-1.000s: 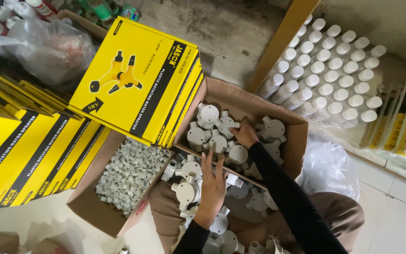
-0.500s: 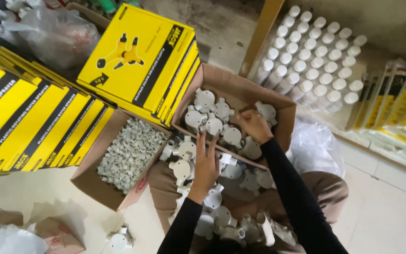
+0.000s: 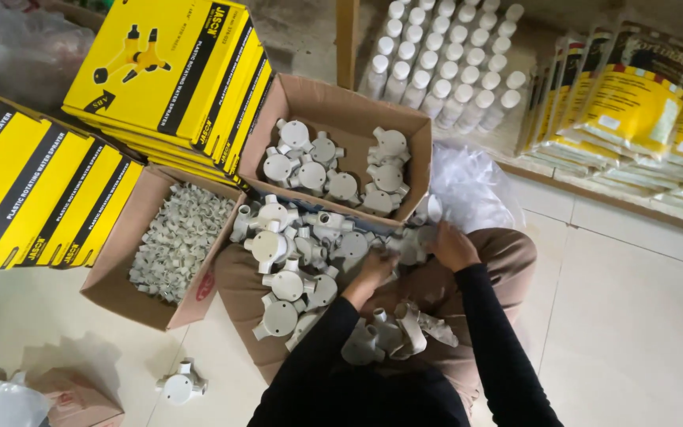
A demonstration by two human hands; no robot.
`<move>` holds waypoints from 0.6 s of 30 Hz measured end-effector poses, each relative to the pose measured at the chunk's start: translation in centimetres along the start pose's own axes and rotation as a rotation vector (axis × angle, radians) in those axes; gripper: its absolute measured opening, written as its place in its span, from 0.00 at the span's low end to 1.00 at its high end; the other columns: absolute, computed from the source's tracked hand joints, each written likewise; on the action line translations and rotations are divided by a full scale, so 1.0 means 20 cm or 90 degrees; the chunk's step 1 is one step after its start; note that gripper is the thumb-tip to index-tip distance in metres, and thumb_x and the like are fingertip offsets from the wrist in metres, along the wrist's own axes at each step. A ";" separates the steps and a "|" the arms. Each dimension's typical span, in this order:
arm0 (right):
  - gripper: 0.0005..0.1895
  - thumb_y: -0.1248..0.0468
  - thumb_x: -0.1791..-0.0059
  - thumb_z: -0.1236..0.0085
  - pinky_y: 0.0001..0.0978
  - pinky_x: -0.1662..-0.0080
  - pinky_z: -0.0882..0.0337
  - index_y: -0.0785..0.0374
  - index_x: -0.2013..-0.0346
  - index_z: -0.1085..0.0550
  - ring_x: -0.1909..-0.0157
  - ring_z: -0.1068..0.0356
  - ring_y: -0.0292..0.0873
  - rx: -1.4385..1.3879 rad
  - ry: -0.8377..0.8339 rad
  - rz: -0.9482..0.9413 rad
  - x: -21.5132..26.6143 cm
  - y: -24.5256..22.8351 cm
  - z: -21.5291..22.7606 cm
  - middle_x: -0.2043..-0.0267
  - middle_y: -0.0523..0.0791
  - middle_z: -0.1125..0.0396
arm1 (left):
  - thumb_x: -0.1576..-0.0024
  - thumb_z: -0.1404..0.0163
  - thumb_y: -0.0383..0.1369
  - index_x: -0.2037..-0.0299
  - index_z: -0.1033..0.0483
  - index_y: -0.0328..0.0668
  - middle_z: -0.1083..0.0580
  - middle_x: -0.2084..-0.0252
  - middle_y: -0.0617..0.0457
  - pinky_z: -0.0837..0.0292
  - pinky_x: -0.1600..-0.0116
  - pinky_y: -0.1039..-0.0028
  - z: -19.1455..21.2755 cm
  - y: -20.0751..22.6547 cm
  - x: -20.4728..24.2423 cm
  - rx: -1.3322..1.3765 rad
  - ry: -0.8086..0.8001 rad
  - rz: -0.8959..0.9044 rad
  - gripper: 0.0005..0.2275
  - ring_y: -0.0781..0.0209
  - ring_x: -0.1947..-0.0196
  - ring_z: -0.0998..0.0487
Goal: Sorting and inspecting small white plastic sprayer components from a cardboard box while sitting on the floor
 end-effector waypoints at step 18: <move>0.36 0.45 0.52 0.35 0.56 0.36 0.36 0.68 0.41 0.31 0.36 0.35 0.69 -0.357 -0.157 0.077 0.32 -0.43 0.38 0.43 0.66 0.32 | 0.44 0.41 0.42 0.61 0.33 0.41 0.27 0.72 0.52 0.27 0.59 0.74 0.24 0.64 0.79 -0.024 0.058 -0.074 0.16 0.58 0.65 0.23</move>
Point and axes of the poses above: each hand's wrist, its own x-axis away from the middle knuckle, its own z-axis out of the back of the hand, y = z × x, the point moved 4 cm from there along -x, towards the middle knuckle
